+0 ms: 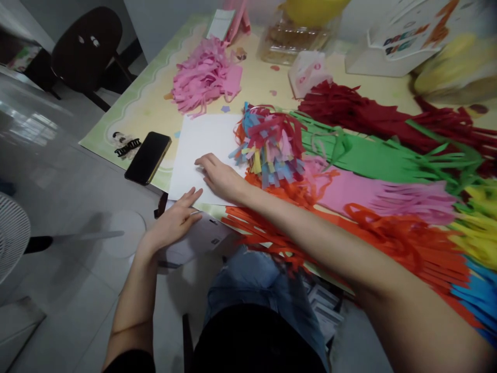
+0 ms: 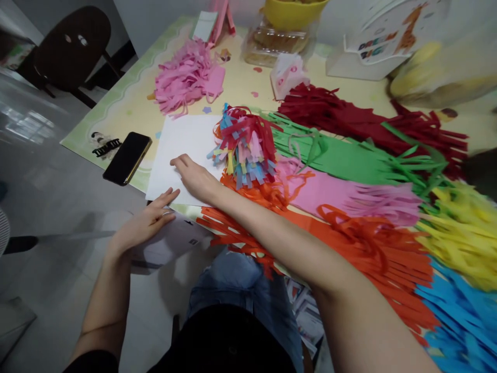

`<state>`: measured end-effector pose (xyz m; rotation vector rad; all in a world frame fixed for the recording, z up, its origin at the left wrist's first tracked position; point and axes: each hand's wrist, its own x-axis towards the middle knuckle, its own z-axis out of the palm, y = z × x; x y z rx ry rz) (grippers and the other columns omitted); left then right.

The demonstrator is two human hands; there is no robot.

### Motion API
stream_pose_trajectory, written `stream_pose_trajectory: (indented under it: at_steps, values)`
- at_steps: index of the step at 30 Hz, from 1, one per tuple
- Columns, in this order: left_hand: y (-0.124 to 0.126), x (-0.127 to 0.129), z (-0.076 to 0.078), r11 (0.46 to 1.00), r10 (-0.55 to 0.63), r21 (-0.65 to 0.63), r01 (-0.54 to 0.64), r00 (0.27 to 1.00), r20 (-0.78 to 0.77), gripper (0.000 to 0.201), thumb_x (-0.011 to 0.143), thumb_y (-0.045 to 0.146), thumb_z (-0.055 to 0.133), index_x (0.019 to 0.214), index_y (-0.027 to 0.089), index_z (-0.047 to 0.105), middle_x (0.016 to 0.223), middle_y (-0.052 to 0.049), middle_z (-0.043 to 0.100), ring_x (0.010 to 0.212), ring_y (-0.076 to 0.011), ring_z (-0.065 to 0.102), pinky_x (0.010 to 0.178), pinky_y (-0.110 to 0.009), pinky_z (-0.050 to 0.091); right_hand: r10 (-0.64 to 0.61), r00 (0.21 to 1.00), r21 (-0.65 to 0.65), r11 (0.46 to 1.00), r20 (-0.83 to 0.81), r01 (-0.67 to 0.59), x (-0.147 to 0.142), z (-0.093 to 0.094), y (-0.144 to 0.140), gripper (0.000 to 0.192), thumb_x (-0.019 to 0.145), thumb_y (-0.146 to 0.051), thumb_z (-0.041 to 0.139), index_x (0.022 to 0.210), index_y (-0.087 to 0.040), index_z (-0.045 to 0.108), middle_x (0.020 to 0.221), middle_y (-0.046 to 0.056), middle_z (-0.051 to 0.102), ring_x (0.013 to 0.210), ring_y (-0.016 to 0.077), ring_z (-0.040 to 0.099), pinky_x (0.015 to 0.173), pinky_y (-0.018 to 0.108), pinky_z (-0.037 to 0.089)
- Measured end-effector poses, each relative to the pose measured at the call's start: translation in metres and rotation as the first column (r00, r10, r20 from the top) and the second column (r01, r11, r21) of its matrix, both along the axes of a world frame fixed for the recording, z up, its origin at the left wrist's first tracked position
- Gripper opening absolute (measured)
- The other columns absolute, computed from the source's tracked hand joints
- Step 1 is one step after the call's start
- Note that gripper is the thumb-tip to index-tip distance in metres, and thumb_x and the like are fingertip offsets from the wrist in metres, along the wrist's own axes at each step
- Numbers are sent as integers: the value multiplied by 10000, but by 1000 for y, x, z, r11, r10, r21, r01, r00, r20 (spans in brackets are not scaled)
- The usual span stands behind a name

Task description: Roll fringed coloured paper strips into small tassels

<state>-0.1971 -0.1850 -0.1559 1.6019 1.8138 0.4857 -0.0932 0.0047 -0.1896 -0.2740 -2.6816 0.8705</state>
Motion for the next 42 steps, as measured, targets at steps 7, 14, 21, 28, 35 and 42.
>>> stream_pose_trajectory:
  at_steps: [7, 14, 21, 28, 35, 42]
  values:
    - [-1, -1, -1, 1000, 13, 2, -13, 999, 33, 485, 1015, 476, 362, 892, 168, 716, 1634, -62, 305, 1550, -250, 177, 1268, -472, 173, 30, 1000, -10, 999, -3, -30, -23, 6, -1, 444, 871, -21, 380, 1289, -148, 456, 1348, 148, 502, 1124, 209, 571, 959, 355, 496]
    - [-1, 0, -1, 1000, 28, -3, -27, 999, 47, 432, 1015, 446, 390, 959, 171, 719, 1634, -51, 301, 1550, -251, 176, 1269, -487, 176, 51, 997, 41, 998, 65, -53, -39, 9, -6, 336, 923, -63, 339, 1214, -139, 487, 1265, 148, 512, 985, 197, 579, 871, 327, 474]
    - [-1, 0, -2, 999, 47, -10, -46, 998, 52, 419, 1016, 440, 395, 1020, 172, 717, 1628, -57, 314, 1551, -242, 175, 1269, -489, 175, 28, 995, -25, 999, 98, -26, -51, 6, 1, 447, 775, 43, 379, 1145, -165, 519, 1171, 114, 552, 921, 188, 551, 836, 287, 429]
    - [-2, -3, -2, 999, 33, 3, -33, 999, 43, 422, 1007, 438, 409, 963, 172, 733, 1620, -60, 330, 1541, -266, 208, 1263, -507, 191, 107, 987, -14, 994, 122, -106, -52, 10, 0, 443, 759, 35, 383, 1136, -121, 556, 1007, 111, 645, 968, 220, 536, 858, 323, 412]
    - [2, -8, -1, 997, 67, 28, -69, 995, 75, 465, 975, 477, 436, 1256, 187, 667, 1571, -87, 419, 1522, -267, 267, 1246, -470, 227, -291, 955, -642, 743, -53, 190, -47, 12, 9, 254, 782, -110, 490, 1026, -177, 502, 762, -26, 577, 696, 128, 522, 721, 276, 461]
    - [-62, -5, 37, 815, 523, 129, -564, 814, 254, 476, 866, 583, 578, 744, 141, 709, 590, -31, 642, 521, -163, 577, 475, -232, 448, -465, 847, -847, 531, -257, 35, 39, 55, 22, 366, 705, -219, 669, 1030, -219, 499, 771, -51, 600, 691, 105, 579, 702, 260, 500]
